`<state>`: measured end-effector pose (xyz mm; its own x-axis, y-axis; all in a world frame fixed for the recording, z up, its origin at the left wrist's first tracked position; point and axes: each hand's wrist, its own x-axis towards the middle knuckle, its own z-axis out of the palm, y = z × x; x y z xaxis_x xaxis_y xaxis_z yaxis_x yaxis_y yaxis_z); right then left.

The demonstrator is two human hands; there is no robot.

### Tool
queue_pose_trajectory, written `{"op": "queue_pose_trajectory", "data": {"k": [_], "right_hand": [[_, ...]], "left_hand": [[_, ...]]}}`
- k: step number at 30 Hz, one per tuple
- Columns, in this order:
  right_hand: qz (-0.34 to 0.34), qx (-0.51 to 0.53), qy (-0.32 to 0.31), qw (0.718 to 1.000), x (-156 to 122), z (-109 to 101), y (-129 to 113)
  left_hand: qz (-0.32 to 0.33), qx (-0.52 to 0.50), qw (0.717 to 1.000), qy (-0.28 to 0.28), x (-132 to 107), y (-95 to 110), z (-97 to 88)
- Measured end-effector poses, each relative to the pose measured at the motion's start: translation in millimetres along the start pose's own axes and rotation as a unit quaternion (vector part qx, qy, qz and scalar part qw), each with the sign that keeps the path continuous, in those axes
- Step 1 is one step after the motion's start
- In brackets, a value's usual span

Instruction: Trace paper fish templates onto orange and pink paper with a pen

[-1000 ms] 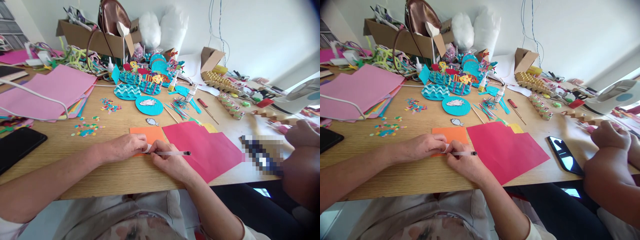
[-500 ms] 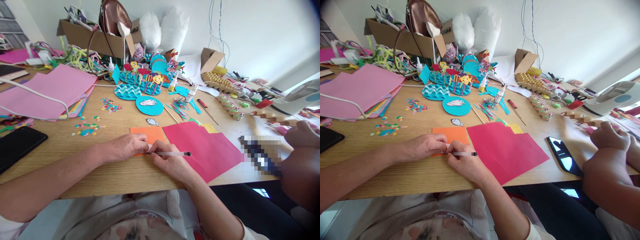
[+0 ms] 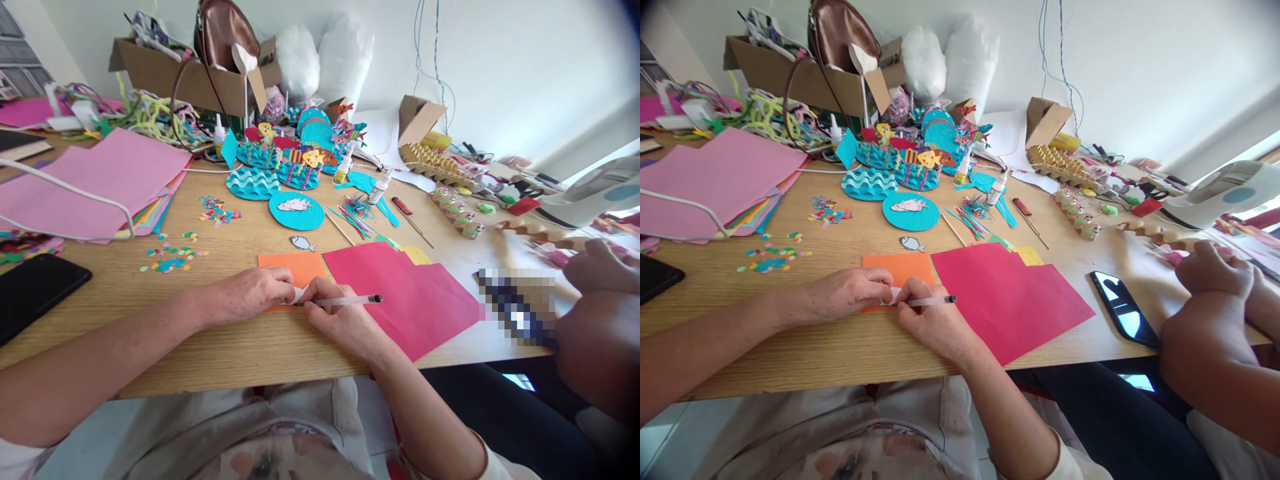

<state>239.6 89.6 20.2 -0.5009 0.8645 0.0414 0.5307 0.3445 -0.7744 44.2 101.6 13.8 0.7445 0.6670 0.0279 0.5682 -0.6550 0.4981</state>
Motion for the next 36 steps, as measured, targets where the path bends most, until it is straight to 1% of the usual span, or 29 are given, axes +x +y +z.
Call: {"op": "queue_pose_trajectory", "data": {"k": [4, 9, 13, 17, 29, 36], "right_hand": [[-0.011, 0.016, -0.004, 1.000, 1, 0, 1], [-0.012, 0.024, -0.025, 0.999, 2, -2, 1], [-0.009, 0.017, -0.038, 0.999, 3, -5, 0], [-0.015, 0.025, -0.045, 0.999, 6, -7, 1], [-0.019, 0.037, -0.034, 0.999, 8, -8, 7], [-0.011, 0.050, -0.026, 0.998, 9, -10, 11]], "left_hand": [[0.031, -0.016, 0.999, 0.004, 0, -1, 0.0], [0.062, -0.026, 0.998, 0.019, -1, -7, 4.0], [0.054, -0.006, 0.998, 0.016, -1, -9, 6.2], [0.065, -0.001, 0.998, 0.028, 0, -10, 7.6], [0.054, -0.004, 0.998, 0.018, -1, -9, 5.2], [0.057, 0.006, 0.998, 0.026, -1, -10, 7.3]]}}
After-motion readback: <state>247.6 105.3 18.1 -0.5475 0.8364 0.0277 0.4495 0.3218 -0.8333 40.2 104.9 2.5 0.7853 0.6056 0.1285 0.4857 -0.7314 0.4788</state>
